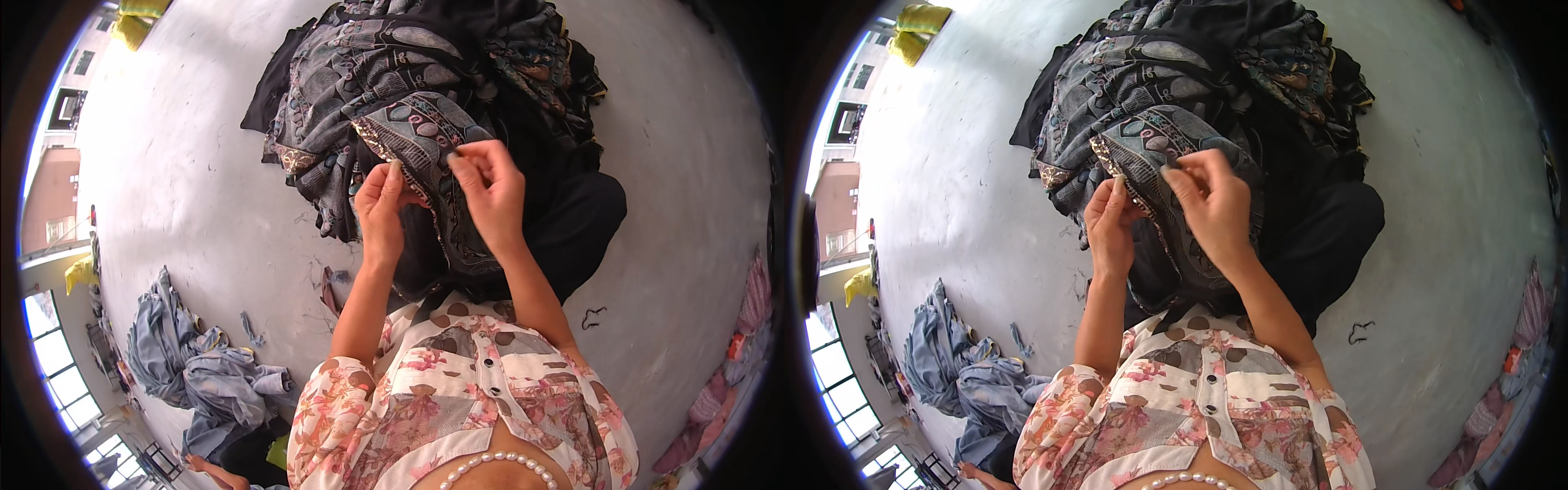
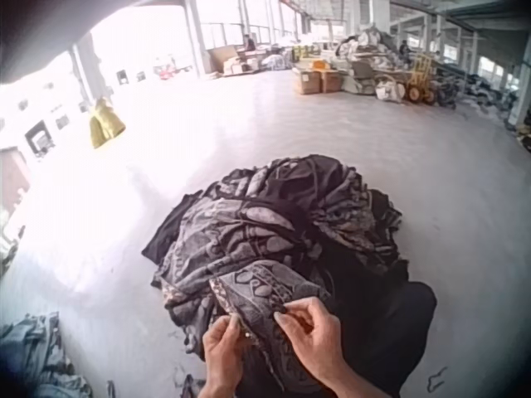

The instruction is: The person sits on the floor and uses scissors to cut a piece of patterned fabric. They repeatedly adjust and fold the fabric, then make cuts along the edges. The person continues to handle and trim the fabric throughout the clip.

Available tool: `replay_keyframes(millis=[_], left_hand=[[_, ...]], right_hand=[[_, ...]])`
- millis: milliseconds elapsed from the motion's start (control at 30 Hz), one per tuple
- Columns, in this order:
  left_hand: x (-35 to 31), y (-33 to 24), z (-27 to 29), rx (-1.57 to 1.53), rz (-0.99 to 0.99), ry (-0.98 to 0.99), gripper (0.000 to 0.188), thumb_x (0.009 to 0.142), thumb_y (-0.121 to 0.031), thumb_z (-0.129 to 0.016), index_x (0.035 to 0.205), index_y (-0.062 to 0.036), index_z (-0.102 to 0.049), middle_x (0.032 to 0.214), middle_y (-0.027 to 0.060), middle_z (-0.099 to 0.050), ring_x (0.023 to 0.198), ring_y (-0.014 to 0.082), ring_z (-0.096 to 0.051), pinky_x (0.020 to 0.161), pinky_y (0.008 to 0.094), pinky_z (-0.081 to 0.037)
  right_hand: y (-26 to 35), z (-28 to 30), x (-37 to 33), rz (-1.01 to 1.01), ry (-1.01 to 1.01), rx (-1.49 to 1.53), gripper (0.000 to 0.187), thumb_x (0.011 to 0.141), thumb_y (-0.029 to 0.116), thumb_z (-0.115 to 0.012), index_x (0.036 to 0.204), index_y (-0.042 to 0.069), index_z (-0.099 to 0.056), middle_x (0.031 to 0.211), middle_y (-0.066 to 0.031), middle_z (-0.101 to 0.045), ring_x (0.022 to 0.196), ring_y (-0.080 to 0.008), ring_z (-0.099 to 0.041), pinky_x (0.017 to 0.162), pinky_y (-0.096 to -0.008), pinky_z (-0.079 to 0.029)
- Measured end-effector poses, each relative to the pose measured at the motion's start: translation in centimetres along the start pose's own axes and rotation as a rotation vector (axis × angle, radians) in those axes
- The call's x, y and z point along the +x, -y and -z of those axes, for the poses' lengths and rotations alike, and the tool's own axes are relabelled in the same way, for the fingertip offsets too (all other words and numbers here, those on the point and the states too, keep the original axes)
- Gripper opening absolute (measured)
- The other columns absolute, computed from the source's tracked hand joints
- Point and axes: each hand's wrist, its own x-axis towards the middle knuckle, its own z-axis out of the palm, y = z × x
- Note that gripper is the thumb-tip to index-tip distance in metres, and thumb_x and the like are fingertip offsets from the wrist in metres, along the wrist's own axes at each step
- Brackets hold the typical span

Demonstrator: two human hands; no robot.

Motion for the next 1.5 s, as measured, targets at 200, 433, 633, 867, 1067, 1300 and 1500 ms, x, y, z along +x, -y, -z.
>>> replay_keyframes(millis=[200,433,633,867,1067,1300,1500], left_hand=[[1.7,0.8,2.3,-0.253,0.135,-0.079,0.021,0.097,-0.021,-0.047,0.102,-0.0034,-0.056,0.093,0.0070,-0.067,0.078,0.0150,-0.066,0.061,0.0287,-0.057],[-0.5,0.2,1.6,0.052,0.255,-0.061,0.023,0.096,-0.024,-0.050,0.099,-0.0026,-0.056,0.087,0.0073,-0.064,0.072,0.0148,-0.063,0.058,0.0267,-0.056],[-3.0,-0.1,2.5,0.164,0.233,-0.010,0.017,0.094,-0.016,-0.055,0.096,-0.0014,-0.062,0.082,0.0047,-0.063,0.072,0.0124,-0.063,0.062,0.0272,-0.056],[-2.2,1.0,3.3,-0.266,0.359,0.136,0.019,0.096,-0.017,-0.049,0.104,-0.0029,-0.059,0.098,0.0085,-0.066,0.085,0.0172,-0.065,0.077,0.0341,-0.055],[-0.5,1.3,3.4,-0.324,0.269,0.169,0.021,0.096,-0.017,-0.048,0.110,-0.0031,-0.055,0.104,0.0087,-0.065,0.091,0.0193,-0.064,0.080,0.0350,-0.053],[3.8,0.9,4.4,-0.393,0.135,0.180,0.029,0.096,-0.019,-0.048,0.121,-0.0035,-0.051,0.112,0.0065,-0.062,0.099,0.0185,-0.061,0.085,0.0339,-0.049],[4.1,0.8,3.5,-0.413,0.179,0.153,0.032,0.096,-0.019,-0.047,0.125,-0.0049,-0.050,0.117,0.0068,-0.061,0.105,0.0188,-0.059,0.089,0.0364,-0.049]], right_hand=[[-1.2,0.3,-1.8,-0.186,0.241,0.203,0.033,0.083,0.009,-0.069,0.111,0.000,-0.053,0.089,0.0001,-0.058,0.065,0.0016,-0.046,0.056,-0.0124,-0.036],[-4.3,-1.6,-1.9,-0.264,0.201,0.216,0.016,0.085,0.006,-0.066,0.096,-0.003,-0.058,0.082,-0.0018,-0.062,0.075,-0.0037,-0.056,0.068,-0.0191,-0.047],[-4.5,-1.4,-2.4,-0.280,0.188,0.267,0.012,0.089,0.008,-0.060,0.096,-0.002,-0.060,0.079,-0.0017,-0.065,0.067,-0.0015,-0.054,0.059,-0.0163,-0.043],[-3.3,2.0,-2.0,-0.352,0.196,0.349,0.014,0.092,0.012,-0.057,0.096,-0.001,-0.061,0.072,0.0004,-0.062,0.051,0.0037,-0.037,0.046,-0.0133,-0.028],[-4.1,3.2,-3.2,-0.225,0.169,0.234,0.023,0.088,0.022,-0.065,0.097,0.001,-0.061,0.076,0.0009,-0.060,0.052,0.0023,-0.036,0.045,-0.0153,-0.026],[-5.0,3.9,-8.1,0.287,0.181,-0.625,0.038,0.068,0.016,-0.081,0.098,0.006,-0.059,0.075,-0.0042,-0.063,0.062,-0.0180,-0.065,0.058,-0.0237,-0.051],[-2.2,3.0,-6.7,0.072,0.153,-0.293,0.038,0.072,0.023,-0.079,0.098,0.006,-0.058,0.065,-0.0023,-0.058,0.055,-0.0141,-0.060,0.051,-0.0243,-0.047]])
